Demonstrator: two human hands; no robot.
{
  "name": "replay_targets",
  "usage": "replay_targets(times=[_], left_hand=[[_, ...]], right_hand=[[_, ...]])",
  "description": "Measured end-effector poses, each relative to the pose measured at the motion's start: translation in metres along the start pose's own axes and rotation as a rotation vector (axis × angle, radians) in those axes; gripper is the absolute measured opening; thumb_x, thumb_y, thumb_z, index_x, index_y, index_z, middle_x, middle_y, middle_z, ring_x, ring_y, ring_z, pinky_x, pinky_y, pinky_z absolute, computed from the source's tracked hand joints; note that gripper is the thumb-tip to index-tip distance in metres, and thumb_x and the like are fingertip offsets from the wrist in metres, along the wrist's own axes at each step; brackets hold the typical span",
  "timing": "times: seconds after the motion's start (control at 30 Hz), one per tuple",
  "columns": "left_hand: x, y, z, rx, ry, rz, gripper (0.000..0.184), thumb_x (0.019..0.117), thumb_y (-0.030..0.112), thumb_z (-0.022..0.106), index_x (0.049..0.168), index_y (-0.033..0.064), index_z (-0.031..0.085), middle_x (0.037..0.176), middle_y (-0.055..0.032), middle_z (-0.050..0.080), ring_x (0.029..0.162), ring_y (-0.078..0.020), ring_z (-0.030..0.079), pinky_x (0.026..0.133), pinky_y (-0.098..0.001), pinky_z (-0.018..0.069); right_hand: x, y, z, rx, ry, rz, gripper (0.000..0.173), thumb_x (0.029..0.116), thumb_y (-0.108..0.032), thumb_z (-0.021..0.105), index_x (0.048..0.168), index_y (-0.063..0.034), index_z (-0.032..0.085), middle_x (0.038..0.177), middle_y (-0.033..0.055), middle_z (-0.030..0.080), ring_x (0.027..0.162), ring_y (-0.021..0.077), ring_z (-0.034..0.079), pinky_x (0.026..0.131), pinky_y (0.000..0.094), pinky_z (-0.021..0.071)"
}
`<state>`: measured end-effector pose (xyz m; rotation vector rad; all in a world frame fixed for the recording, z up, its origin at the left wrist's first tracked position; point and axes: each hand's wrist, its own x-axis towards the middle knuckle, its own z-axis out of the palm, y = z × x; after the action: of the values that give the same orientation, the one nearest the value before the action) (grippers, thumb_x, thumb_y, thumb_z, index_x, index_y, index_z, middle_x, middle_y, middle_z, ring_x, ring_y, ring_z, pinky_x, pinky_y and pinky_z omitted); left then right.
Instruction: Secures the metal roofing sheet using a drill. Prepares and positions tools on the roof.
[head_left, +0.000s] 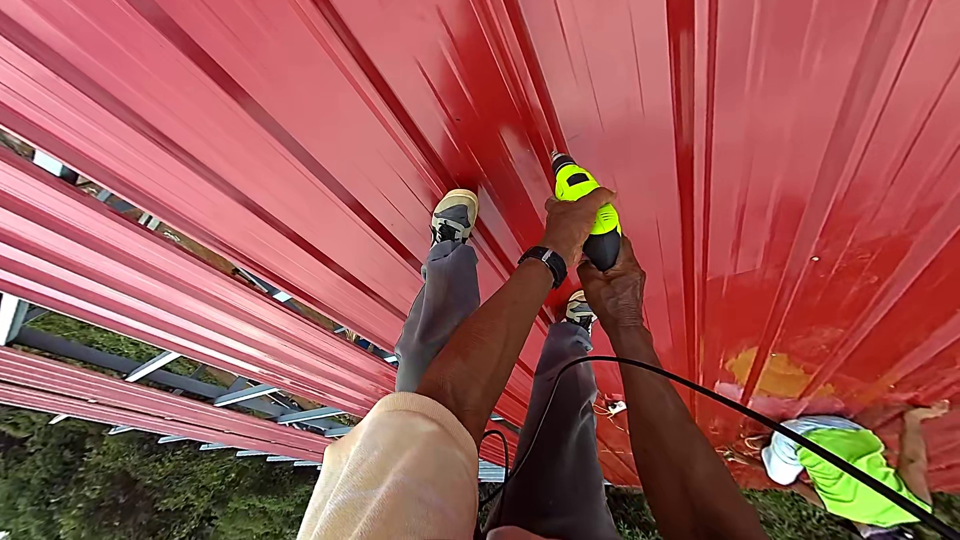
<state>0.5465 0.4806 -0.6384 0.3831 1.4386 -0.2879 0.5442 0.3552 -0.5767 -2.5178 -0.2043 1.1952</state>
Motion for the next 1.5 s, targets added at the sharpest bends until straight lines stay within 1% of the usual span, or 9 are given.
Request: replay_targets(times=[0.33,0.53,0.67,0.8,0.97,1.13,1.2,1.33,1.5], left_hand=[[0.009,-0.002,0.003,-0.065,-0.019,-0.012,0.083,0.0812,0.028,0.083,0.146,0.0045,0.037,0.121,-0.0232,0.063,0.107,-0.0328,0.066,0.090,-0.0509,0.0578],[0.007,-0.004,-0.003,-0.371,-0.225,-0.088,0.044,0.0930,0.029,0.065,0.131,0.0089,0.054,0.111,-0.0155,0.064,0.097,-0.0265,0.065,0.083,-0.0466,0.0568],[0.007,-0.005,-0.002,-0.470,-0.273,-0.105,0.034,0.0958,0.033,0.060,0.122,0.0117,0.056,0.109,-0.0121,0.064,0.098,-0.0244,0.064,0.084,-0.0465,0.0558],[0.009,0.009,0.003,-0.381,-0.200,-0.116,0.039,0.0936,0.033,0.066,0.123,0.0078,0.058,0.105,-0.0141,0.066,0.092,-0.0256,0.066,0.080,-0.0461,0.0574],[0.013,0.031,0.004,-0.073,-0.031,-0.171,0.063,0.0836,0.031,0.078,0.134,0.0021,0.053,0.115,-0.0218,0.065,0.100,-0.0322,0.066,0.083,-0.0512,0.0579],[0.009,0.044,0.009,0.276,0.091,-0.166,0.094,0.0736,0.034,0.083,0.146,-0.0011,0.035,0.118,-0.0245,0.063,0.106,-0.0341,0.066,0.084,-0.0529,0.0585],[0.011,0.043,0.007,0.271,0.074,-0.168,0.100,0.0710,0.035,0.087,0.147,-0.0015,0.033,0.119,-0.0253,0.063,0.107,-0.0348,0.066,0.085,-0.0536,0.0584],[0.013,0.036,0.000,0.117,0.014,-0.190,0.091,0.0727,0.032,0.086,0.143,-0.0013,0.038,0.120,-0.0257,0.062,0.105,-0.0348,0.066,0.085,-0.0533,0.0588],[0.017,0.029,-0.004,-0.033,-0.036,-0.198,0.072,0.0767,0.028,0.083,0.134,-0.0007,0.051,0.113,-0.0237,0.066,0.099,-0.0336,0.068,0.081,-0.0513,0.0598]], right_hand=[[0.013,-0.001,-0.013,-0.073,-0.060,0.035,0.057,0.0909,-0.022,0.071,0.143,-0.0097,0.052,0.104,0.0239,0.070,0.097,0.0424,0.068,0.083,0.0665,0.0504],[0.036,-0.014,-0.047,-0.375,-0.204,0.006,0.062,0.0884,-0.013,0.071,0.146,-0.0208,0.049,0.107,0.0252,0.070,0.098,0.0496,0.068,0.077,0.0736,0.0489],[0.046,-0.021,-0.060,-0.477,-0.230,-0.051,0.063,0.0871,-0.010,0.072,0.145,-0.0214,0.050,0.109,0.0243,0.070,0.099,0.0506,0.067,0.075,0.0743,0.0486],[0.040,-0.033,-0.053,-0.374,-0.226,0.034,0.054,0.0884,-0.015,0.071,0.138,-0.0135,0.051,0.093,0.0258,0.069,0.086,0.0491,0.068,0.069,0.0699,0.0496],[0.022,-0.040,-0.019,-0.101,-0.125,0.147,0.048,0.0887,-0.018,0.072,0.131,-0.0048,0.053,0.097,0.0235,0.067,0.090,0.0413,0.067,0.075,0.0652,0.0512],[0.015,-0.034,0.011,0.193,-0.048,0.242,0.041,0.0877,-0.016,0.071,0.124,-0.0043,0.056,0.083,0.0155,0.065,0.061,0.0269,0.065,0.060,0.0514,0.0573],[0.015,-0.037,0.011,0.137,-0.042,0.244,0.042,0.0867,-0.016,0.071,0.124,-0.0042,0.056,0.084,0.0150,0.065,0.065,0.0263,0.066,0.062,0.0513,0.0578],[0.021,-0.038,-0.005,-0.120,-0.086,0.191,0.054,0.0863,-0.020,0.073,0.134,-0.0035,0.055,0.100,0.0227,0.069,0.094,0.0381,0.068,0.081,0.0619,0.0522],[0.026,-0.038,-0.016,-0.242,-0.122,0.156,0.054,0.0862,-0.019,0.071,0.136,-0.0079,0.053,0.095,0.0218,0.070,0.090,0.0400,0.069,0.076,0.0633,0.0524]])
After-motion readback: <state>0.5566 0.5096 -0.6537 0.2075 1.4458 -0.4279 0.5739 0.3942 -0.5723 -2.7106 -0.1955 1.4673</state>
